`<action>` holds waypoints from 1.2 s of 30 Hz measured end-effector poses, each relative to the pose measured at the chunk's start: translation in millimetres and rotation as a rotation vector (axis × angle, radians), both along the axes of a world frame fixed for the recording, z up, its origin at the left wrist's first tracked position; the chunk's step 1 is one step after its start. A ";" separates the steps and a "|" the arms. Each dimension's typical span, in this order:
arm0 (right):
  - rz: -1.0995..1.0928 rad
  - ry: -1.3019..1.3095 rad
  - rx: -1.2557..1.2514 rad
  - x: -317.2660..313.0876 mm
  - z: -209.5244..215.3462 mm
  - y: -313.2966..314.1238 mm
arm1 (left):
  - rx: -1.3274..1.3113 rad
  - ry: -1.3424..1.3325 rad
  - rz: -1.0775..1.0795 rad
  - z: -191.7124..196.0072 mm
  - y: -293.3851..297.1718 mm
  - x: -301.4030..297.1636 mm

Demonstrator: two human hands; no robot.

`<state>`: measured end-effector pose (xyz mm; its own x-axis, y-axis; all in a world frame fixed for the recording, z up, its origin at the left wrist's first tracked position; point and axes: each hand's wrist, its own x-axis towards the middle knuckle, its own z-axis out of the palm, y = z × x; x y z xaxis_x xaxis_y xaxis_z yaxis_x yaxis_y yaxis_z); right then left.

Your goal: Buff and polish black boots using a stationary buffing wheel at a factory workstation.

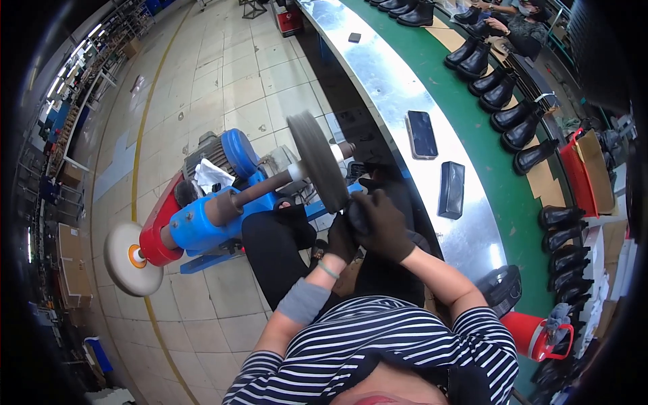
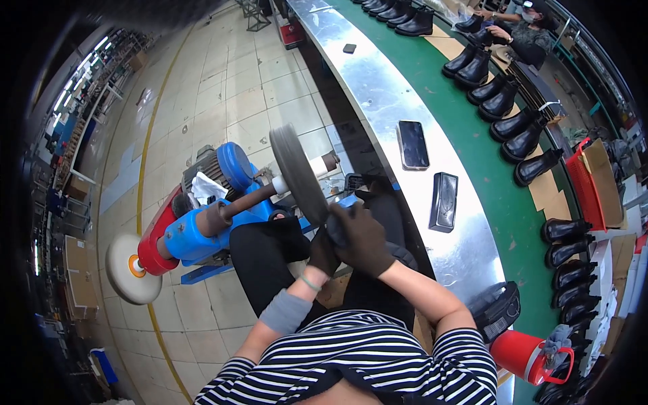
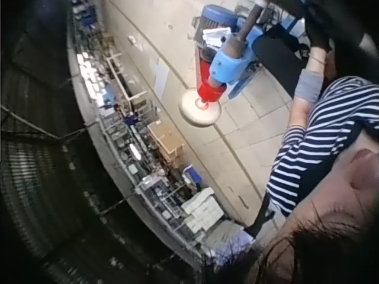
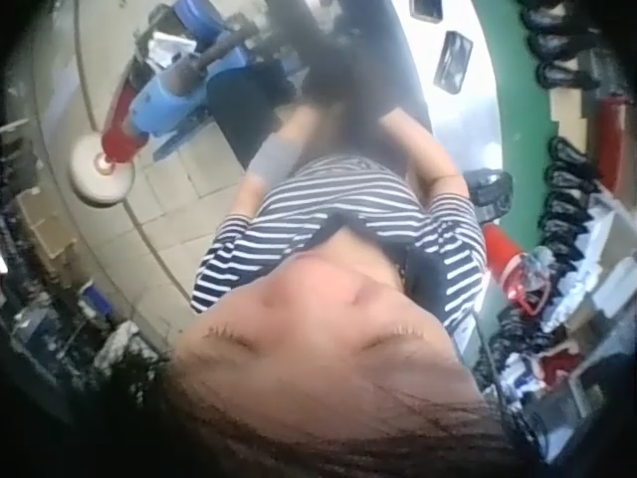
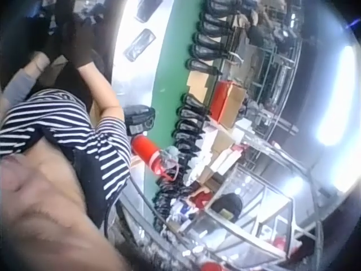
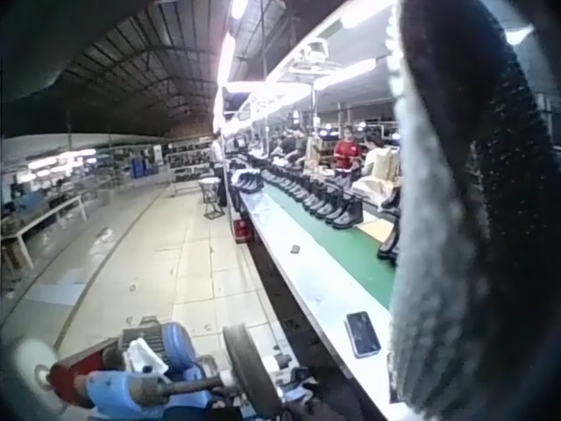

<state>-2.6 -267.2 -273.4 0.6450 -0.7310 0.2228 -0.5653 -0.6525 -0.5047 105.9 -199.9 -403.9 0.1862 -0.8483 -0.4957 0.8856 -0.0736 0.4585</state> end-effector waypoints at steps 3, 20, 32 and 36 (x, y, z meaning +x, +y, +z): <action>0.142 0.200 -0.073 18.4 -35.1 7.1 | -0.127 -0.009 -0.030 -34.6 -35.8 7.7; 0.078 -0.034 -0.399 -44.3 -112.3 -56.2 | -0.359 0.114 0.192 -164.1 -39.7 73.1; -0.070 -0.143 -0.492 -54.8 -121.6 -47.3 | -0.292 -0.068 0.126 -110.0 -36.4 67.1; -0.202 -0.096 -0.472 -80.7 -120.4 -22.9 | -0.263 0.096 0.063 -108.3 -56.0 44.6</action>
<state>-83.3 -290.0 -393.8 0.4622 -0.6443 0.6093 -0.6689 -0.7044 -0.2375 150.4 -255.9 -512.3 0.2054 -0.9383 -0.2784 0.9251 0.0933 0.3681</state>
